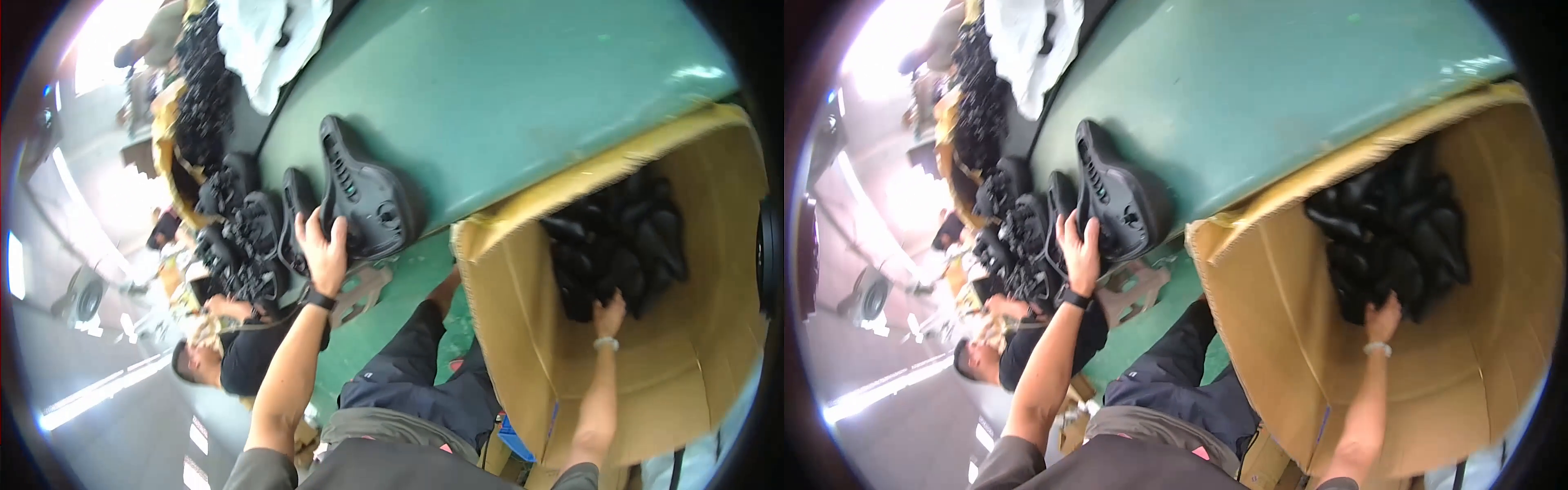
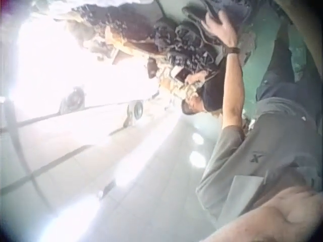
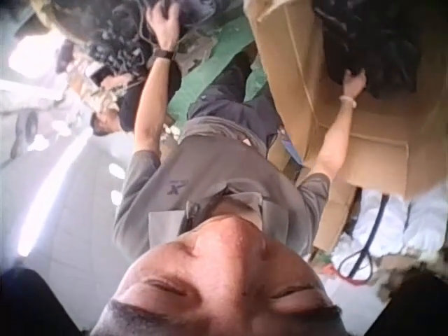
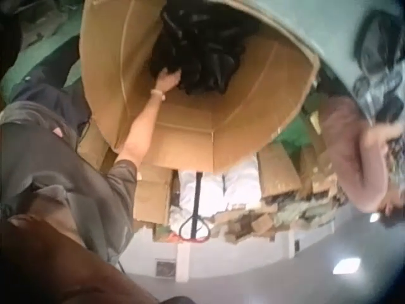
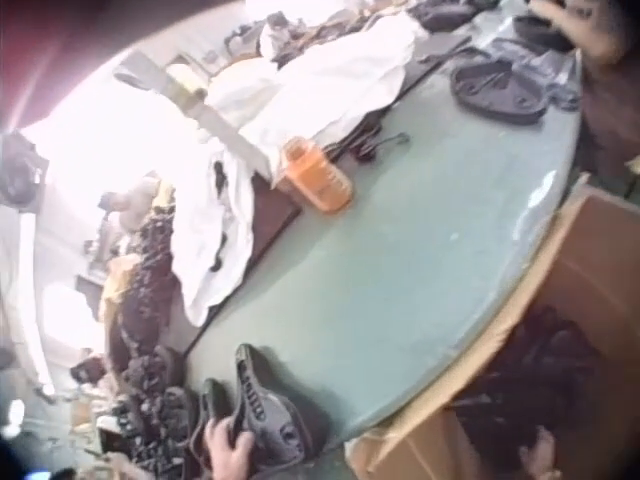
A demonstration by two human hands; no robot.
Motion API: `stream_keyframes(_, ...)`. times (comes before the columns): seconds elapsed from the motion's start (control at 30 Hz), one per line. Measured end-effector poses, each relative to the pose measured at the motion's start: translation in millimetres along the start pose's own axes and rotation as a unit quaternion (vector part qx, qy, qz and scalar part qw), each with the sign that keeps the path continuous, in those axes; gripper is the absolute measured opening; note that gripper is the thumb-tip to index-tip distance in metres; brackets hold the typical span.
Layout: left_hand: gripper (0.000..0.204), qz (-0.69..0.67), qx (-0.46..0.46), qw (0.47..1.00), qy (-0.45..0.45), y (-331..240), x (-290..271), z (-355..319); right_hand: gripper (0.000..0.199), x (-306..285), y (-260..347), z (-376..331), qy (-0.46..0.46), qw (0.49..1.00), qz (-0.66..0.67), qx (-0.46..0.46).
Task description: Assembling bicycle seats by manually attaching metal rails to the plastic bases.
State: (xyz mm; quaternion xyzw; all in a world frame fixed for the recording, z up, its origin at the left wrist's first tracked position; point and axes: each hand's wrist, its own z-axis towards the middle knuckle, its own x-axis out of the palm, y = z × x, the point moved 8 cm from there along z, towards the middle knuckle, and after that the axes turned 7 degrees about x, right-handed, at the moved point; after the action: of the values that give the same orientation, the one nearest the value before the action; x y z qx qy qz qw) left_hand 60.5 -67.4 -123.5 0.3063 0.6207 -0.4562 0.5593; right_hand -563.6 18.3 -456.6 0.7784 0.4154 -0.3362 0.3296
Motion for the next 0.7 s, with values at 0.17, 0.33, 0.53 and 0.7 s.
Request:
stream_keyframes(0.17, 0.045, 0.028, -0.022, 0.998, -0.059, 1, -24, -10, 0.095, 147, -58, 44, 0.181, 0.973, -0.116, 0.087)
stream_keyframes(0.33, 0.044, 0.015, -0.032, 0.997, -0.073, -8, -16, -12, 0.082, 226, -109, 45, 0.184, 0.952, -0.241, 0.035)
stream_keyframes(0.53, 0.042, 0.006, -0.005, 0.996, -0.086, -19, -6, -8, 0.064, 195, -119, 45, 0.113, 0.938, -0.326, -0.001)
stream_keyframes(0.7, 0.042, -0.011, 0.003, 0.994, -0.107, -20, -11, 1, 0.058, 79, -78, -7, -0.001, 0.995, -0.087, 0.043)
